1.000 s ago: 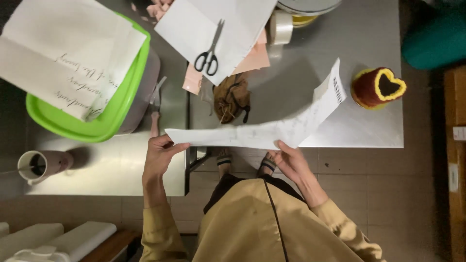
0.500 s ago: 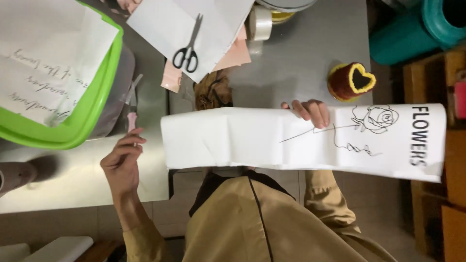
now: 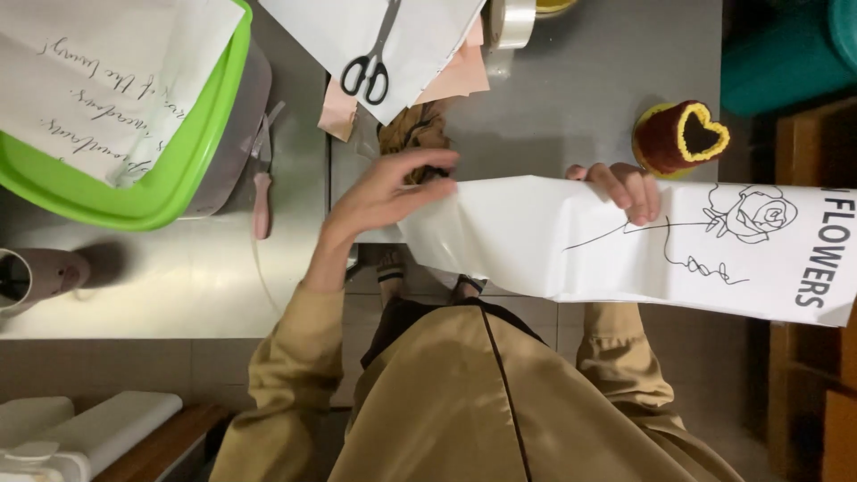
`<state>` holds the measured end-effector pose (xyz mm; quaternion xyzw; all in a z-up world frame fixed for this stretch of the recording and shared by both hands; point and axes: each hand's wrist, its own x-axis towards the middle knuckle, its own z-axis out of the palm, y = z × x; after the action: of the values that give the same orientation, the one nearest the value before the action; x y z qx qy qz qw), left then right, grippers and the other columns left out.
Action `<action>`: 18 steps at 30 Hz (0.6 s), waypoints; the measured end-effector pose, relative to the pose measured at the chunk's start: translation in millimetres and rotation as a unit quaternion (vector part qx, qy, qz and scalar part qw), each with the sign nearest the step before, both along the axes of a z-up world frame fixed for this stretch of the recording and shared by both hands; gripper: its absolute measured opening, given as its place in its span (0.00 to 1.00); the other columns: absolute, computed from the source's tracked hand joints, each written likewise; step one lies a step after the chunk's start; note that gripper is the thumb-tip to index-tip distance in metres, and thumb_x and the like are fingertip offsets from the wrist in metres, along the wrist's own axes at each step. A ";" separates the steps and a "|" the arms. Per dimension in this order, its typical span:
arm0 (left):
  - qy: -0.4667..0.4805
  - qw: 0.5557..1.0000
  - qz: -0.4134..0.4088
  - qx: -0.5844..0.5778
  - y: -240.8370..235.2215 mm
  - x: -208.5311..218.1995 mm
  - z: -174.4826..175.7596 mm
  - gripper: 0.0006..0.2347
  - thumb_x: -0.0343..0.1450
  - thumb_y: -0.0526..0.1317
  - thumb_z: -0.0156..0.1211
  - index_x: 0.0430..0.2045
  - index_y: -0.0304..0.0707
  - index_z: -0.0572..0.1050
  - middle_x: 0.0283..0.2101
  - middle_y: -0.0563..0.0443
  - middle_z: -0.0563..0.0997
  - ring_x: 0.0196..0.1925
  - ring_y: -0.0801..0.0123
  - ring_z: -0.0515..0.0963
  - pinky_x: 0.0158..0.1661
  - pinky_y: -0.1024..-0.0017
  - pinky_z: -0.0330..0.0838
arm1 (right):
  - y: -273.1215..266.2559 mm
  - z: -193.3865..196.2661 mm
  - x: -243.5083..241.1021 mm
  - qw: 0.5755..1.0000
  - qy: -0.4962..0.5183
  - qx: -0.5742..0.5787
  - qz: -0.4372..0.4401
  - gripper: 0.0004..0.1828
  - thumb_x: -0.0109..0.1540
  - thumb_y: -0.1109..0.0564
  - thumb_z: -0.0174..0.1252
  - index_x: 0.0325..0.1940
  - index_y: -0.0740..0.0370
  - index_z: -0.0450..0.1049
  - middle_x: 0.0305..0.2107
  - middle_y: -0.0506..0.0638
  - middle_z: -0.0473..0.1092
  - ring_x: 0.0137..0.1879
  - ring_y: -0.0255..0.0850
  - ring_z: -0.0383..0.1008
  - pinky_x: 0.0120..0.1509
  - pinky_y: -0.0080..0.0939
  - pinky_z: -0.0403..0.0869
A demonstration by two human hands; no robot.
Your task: Folding and cutting white parchment paper into strips using scissors on a metal work surface.
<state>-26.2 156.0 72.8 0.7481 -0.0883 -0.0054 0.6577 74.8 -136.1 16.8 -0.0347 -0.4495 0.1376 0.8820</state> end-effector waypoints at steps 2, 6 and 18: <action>0.031 0.995 -0.090 -0.002 -9.2 19.4 -2.7 0.16 0.75 0.44 0.65 0.53 0.34 0.79 0.51 0.34 0.81 0.58 0.47 0.77 0.60 0.44 0.66 | -21.9 -21.1 13.6 1.000 -0.012 -0.015 -0.002 0.09 0.66 0.55 0.59 0.37 0.37 0.71 0.32 0.28 0.72 0.53 0.25 0.69 0.82 0.59 0.45; 0.143 0.973 -0.182 -0.004 -17.5 35.4 2.2 0.10 0.65 0.43 0.76 0.34 0.43 0.85 0.33 0.53 0.85 0.36 0.72 0.81 0.42 0.68 0.78 | -59.2 -31.1 17.9 0.998 0.015 -0.036 -0.046 0.11 0.64 0.54 0.60 0.35 0.38 0.65 0.31 0.27 0.67 0.53 0.22 0.66 0.83 0.56 0.44; 0.056 0.984 -0.138 0.098 7.5 11.4 107.0 0.10 0.68 0.36 0.68 0.43 0.38 0.81 0.38 0.54 0.86 0.35 0.75 0.80 0.36 0.74 0.75 | -96.5 17.9 -66.2 0.983 0.134 -0.123 0.035 0.32 0.60 0.41 0.55 0.61 0.45 0.47 0.57 0.48 0.49 0.68 0.49 0.52 0.80 0.73 0.43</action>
<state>-14.8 163.5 179.8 0.7878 -0.1535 -0.1465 0.5783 8.6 -232.7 34.7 -0.1084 -0.3074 0.2258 0.9180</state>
